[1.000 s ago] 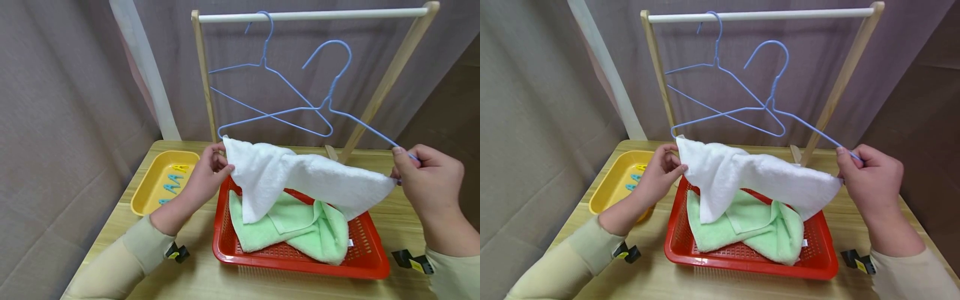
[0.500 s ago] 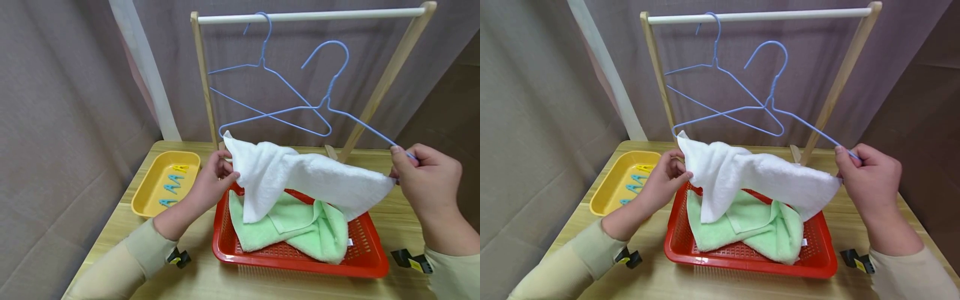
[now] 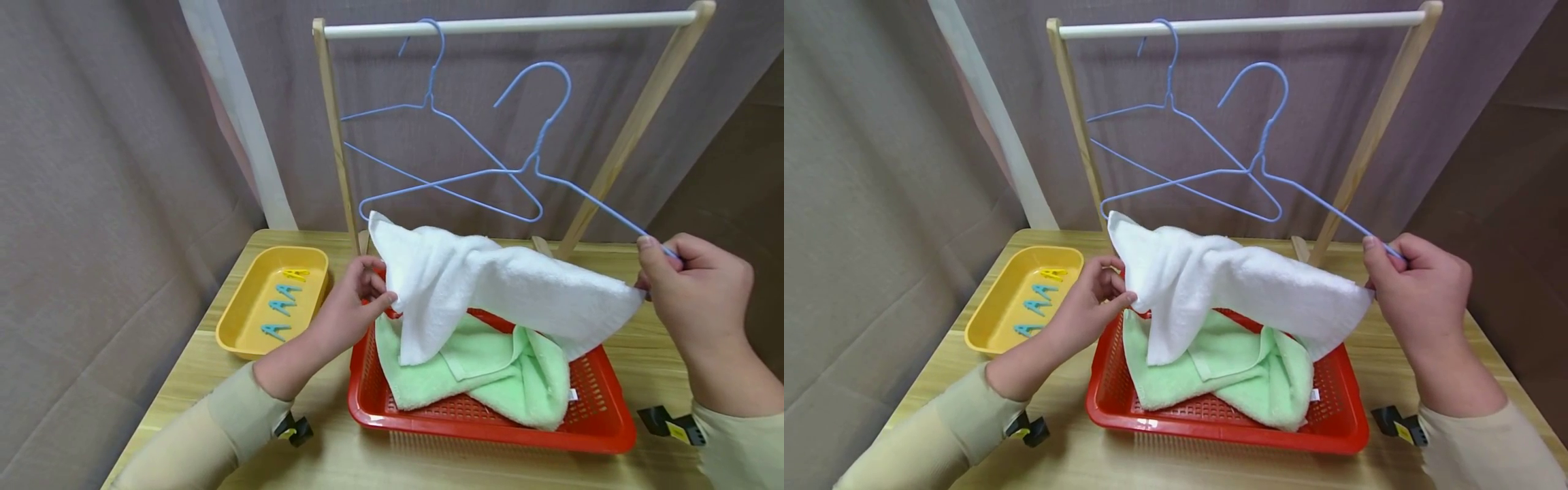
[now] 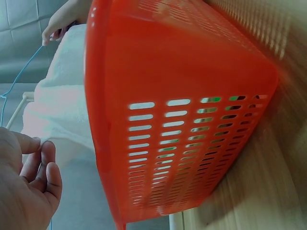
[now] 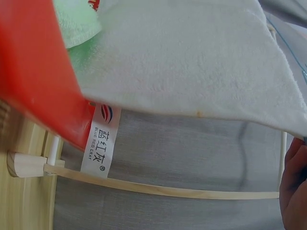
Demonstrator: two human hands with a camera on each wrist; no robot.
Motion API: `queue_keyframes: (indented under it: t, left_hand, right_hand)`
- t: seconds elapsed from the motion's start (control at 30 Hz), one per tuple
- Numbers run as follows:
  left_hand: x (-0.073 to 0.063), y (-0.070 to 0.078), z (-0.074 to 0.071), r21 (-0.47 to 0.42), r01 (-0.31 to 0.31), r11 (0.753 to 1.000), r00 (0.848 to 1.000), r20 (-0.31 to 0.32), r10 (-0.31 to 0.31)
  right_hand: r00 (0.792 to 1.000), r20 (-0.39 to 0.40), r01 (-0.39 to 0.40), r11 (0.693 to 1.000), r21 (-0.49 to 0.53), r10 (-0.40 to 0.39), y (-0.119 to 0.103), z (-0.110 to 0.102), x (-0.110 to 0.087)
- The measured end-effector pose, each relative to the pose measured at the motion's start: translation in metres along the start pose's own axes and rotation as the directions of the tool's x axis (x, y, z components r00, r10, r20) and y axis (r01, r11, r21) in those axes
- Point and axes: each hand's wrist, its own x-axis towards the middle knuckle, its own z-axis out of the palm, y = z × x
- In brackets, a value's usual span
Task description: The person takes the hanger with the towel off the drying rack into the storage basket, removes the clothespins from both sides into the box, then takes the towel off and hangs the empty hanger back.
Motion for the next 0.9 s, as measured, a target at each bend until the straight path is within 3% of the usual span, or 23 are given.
queue_keyframes:
  t: [0.3,0.7,0.9]
  left_hand:
    - [-0.005,-0.003,0.001,-0.036,0.000,0.999,0.999,0.043,0.002]
    - [-0.012,-0.010,0.000,0.046,0.068,0.997,0.996,0.051,-0.070]
    - [-0.015,-0.014,-0.001,0.071,0.083,0.994,0.995,0.044,-0.086]
  right_hand:
    - [1.000,-0.003,-0.012,1.000,-0.016,0.012,-0.002,-0.001,0.002]
    - [1.000,-0.011,-0.006,1.000,-0.008,0.006,-0.002,-0.002,0.002]
    - [0.999,-0.024,-0.040,0.999,-0.009,0.039,-0.003,-0.004,0.002]
